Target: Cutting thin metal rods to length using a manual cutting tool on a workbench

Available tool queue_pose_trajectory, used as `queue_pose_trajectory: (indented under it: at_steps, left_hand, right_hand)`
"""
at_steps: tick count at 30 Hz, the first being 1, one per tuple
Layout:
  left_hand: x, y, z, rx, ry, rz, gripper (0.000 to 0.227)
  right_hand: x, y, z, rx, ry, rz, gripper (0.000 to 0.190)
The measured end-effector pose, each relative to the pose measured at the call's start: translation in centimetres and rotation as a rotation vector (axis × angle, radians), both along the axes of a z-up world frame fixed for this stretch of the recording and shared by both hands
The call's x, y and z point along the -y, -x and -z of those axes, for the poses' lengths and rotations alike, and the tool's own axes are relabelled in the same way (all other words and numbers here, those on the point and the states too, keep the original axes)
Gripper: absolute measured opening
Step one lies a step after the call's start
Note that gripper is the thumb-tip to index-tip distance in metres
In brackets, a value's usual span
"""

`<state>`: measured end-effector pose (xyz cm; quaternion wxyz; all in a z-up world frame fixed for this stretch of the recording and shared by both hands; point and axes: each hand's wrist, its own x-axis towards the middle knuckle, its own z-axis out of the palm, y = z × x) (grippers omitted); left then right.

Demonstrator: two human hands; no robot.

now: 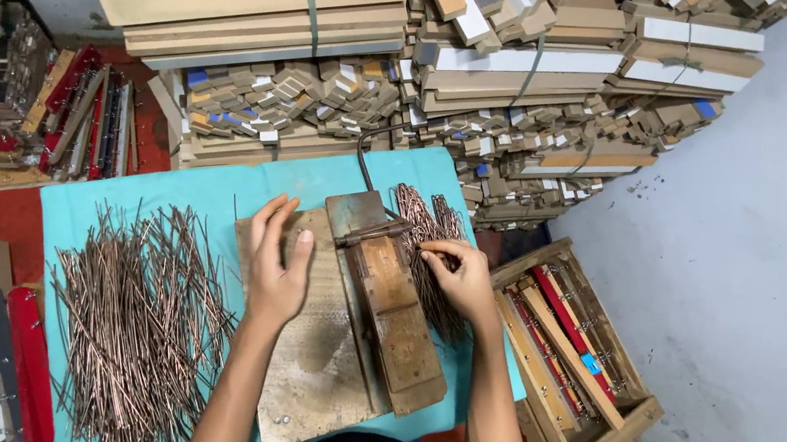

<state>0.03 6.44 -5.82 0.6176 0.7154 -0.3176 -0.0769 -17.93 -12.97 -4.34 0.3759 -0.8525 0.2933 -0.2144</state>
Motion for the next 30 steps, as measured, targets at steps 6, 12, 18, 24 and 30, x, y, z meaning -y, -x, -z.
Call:
queue_pose_trajectory:
  at_steps: [6, 12, 18, 24, 30]
  left_hand:
    - [-6.2, -2.5, 3.4, 0.17, -0.164, -0.325, 0.028]
    - [-10.2, -4.6, 4.6, 0.09, -0.481, -0.449, 0.057]
    - [-10.3, -5.1, 4.8, 0.03, -0.383, -0.421, 0.069]
    - [-10.1, -4.0, 0.7, -0.11, -0.324, -0.364, 0.065]
    - [-11.2, -3.7, 1.0, -0.18, -0.35, -0.269, 0.057]
  right_hand:
    - [-0.9, 1.4, 0.0, 0.174, 0.03, 0.042, 0.012]
    - [-2.0, 2.1, 0.6, 0.144, -0.062, 0.119, 0.014]
    - [-2.3, 2.9, 1.4, 0.184, -0.054, 0.173, 0.013]
    - [-2.9, 3.7, 0.8, 0.177, -0.031, 0.186, 0.012]
    - [-2.7, 3.8, 0.7, 0.179, -0.025, 0.199, 0.013]
